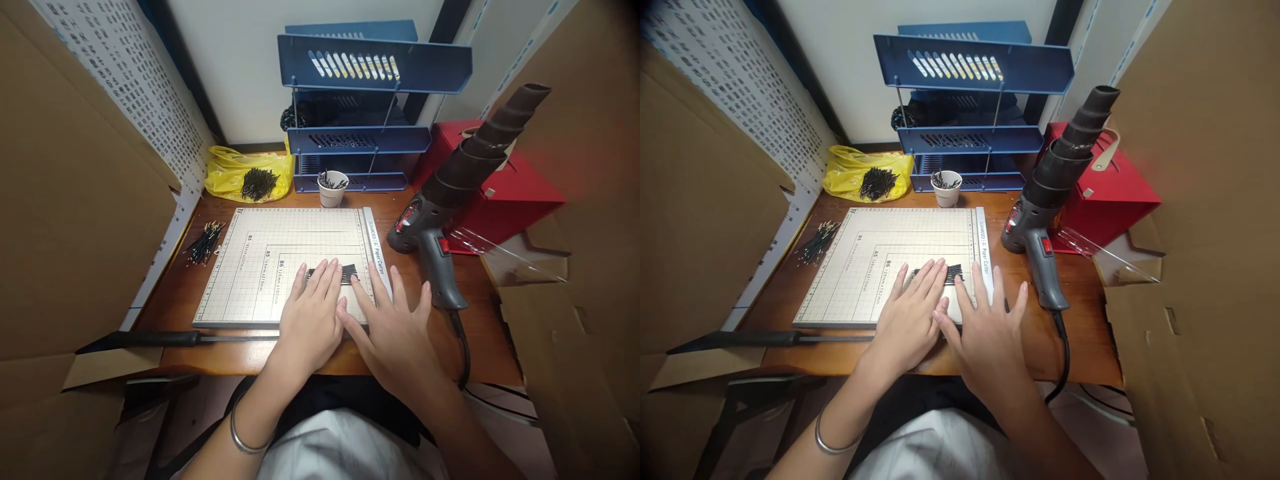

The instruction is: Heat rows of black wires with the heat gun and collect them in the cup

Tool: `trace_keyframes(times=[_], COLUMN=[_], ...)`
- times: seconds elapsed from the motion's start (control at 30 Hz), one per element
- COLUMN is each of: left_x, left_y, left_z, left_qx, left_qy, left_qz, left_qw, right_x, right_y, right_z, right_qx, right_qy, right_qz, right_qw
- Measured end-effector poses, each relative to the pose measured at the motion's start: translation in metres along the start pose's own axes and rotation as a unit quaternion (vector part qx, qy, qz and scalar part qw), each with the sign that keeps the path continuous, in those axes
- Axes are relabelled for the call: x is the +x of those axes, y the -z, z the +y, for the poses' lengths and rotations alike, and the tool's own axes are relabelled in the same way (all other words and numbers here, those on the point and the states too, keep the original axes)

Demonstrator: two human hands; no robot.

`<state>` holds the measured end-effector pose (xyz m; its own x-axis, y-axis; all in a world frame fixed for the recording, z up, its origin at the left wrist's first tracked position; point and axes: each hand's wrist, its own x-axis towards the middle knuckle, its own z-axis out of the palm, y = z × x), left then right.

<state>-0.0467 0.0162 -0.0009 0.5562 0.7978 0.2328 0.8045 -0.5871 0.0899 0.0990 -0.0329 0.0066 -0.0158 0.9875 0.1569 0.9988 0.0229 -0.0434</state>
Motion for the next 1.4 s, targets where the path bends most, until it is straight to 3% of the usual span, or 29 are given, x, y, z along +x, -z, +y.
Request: trace_keyframes(times=[0.2,0.37,1.03,1.4], left_x=[0.0,-0.001,0.0,0.001], left_y=[0.0,0.001,-0.001,0.0], left_z=[0.0,0.0,0.0,0.0], left_qx=[0.005,-0.003,0.0,-0.011], left_qy=[0.0,-0.003,0.0,0.004], left_qz=[-0.008,-0.01,0.003,0.005], left_qw=[1.0,1.0,1.0,1.0], right_x=[0.0,0.002,0.0,0.009], right_y=[0.003,0.004,-0.001,-0.003], right_z=[-0.006,0.0,-0.011,0.0], right_qx=[0.018,-0.001,0.026,0.007], right_qy=[0.007,-0.042,-0.04,-0.023], right_qz=[-0.019,-0.019,-0.017,-0.002], right_qw=[1.0,0.999,0.999,1.0])
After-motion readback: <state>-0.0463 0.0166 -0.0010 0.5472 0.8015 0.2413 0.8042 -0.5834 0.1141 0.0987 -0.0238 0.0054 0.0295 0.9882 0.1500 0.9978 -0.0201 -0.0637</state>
